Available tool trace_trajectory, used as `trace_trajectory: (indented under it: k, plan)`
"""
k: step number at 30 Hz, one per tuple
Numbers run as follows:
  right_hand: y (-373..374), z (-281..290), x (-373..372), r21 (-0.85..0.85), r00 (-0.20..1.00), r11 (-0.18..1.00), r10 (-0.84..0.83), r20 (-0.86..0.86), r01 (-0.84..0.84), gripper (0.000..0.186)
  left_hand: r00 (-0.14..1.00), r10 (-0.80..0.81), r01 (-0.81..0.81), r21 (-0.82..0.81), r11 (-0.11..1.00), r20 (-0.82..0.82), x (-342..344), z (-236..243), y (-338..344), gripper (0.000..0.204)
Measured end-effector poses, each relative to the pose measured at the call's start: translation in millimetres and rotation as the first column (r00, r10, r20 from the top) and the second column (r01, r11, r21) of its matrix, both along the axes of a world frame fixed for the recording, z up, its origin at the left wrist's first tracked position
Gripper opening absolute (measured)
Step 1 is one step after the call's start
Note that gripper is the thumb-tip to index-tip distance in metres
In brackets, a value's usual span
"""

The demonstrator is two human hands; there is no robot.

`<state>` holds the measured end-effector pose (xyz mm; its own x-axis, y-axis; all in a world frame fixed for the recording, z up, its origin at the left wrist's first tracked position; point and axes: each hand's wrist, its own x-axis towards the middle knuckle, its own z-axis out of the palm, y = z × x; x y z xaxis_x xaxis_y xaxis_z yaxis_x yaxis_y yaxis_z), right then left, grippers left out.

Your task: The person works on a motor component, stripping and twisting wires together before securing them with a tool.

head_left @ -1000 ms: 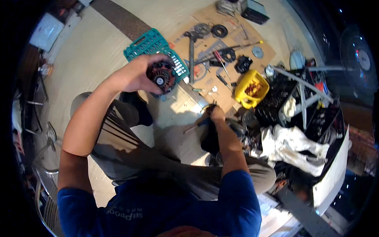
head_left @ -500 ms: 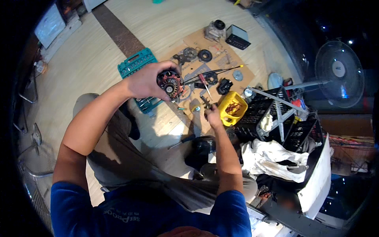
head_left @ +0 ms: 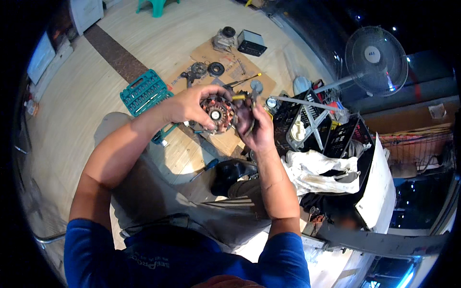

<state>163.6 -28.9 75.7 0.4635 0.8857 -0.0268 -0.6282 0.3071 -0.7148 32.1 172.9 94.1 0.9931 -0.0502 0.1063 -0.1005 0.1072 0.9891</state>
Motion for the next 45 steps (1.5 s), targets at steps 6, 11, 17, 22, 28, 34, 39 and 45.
trace_trajectory:
  k: [6, 11, 17, 22, 28, 34, 39, 45]
  plan:
    - [19.3, -3.5, -13.5, -0.001, 0.966, 0.991, -0.129, -0.225, 0.132, 0.036, 0.998, 0.010, -0.013, -0.052, 0.999, -0.063, 3.6, 5.9, -1.8, 0.078]
    - [14.1, -6.6, 3.8, 0.032, 0.996, 0.999, -0.010, -0.094, 0.013, 0.038, 0.999, -0.003, 0.003, 0.004, 1.000, -0.049, 2.4, 6.6, 1.0, 0.075]
    - [1.5, 13.3, 30.1, -0.167, 0.877, 0.963, -0.110, 0.467, 0.210, 0.049, 0.991, 0.133, -0.132, 0.127, 0.983, 0.000, 4.2, 6.6, 7.1, 0.072]
    - [-3.1, 13.1, 17.1, -0.399, 0.697, 0.899, 0.171, 0.696, 0.178, 0.052, 0.961, 0.273, -0.275, 0.146, 0.950, 0.036, -1.8, 11.3, 14.9, 0.070]
    - [3.7, -13.6, -6.5, -0.430, 0.958, 0.903, 0.135, 0.254, -0.014, 0.044, 0.931, 0.355, -0.363, 0.101, 0.926, 0.084, -0.8, 9.7, 13.3, 0.068]
    - [6.3, -11.3, -15.8, -0.543, 0.608, 0.806, 0.313, 0.729, 0.236, 0.036, 0.881, 0.430, -0.470, 0.255, 0.845, 0.197, 0.7, 5.8, 12.2, 0.066]
    - [10.2, 1.3, -25.3, -0.609, 0.411, 0.692, 0.461, 0.786, 0.387, 0.037, 0.868, 0.433, -0.496, 0.370, 0.786, 0.243, 1.1, 3.7, 10.0, 0.065]
    - [12.0, 0.0, -28.0, -0.470, 0.988, 0.878, 0.138, 0.061, -0.094, 0.039, 0.907, 0.421, -0.421, -0.027, 0.907, 0.009, 2.2, 9.5, 4.3, 0.063]
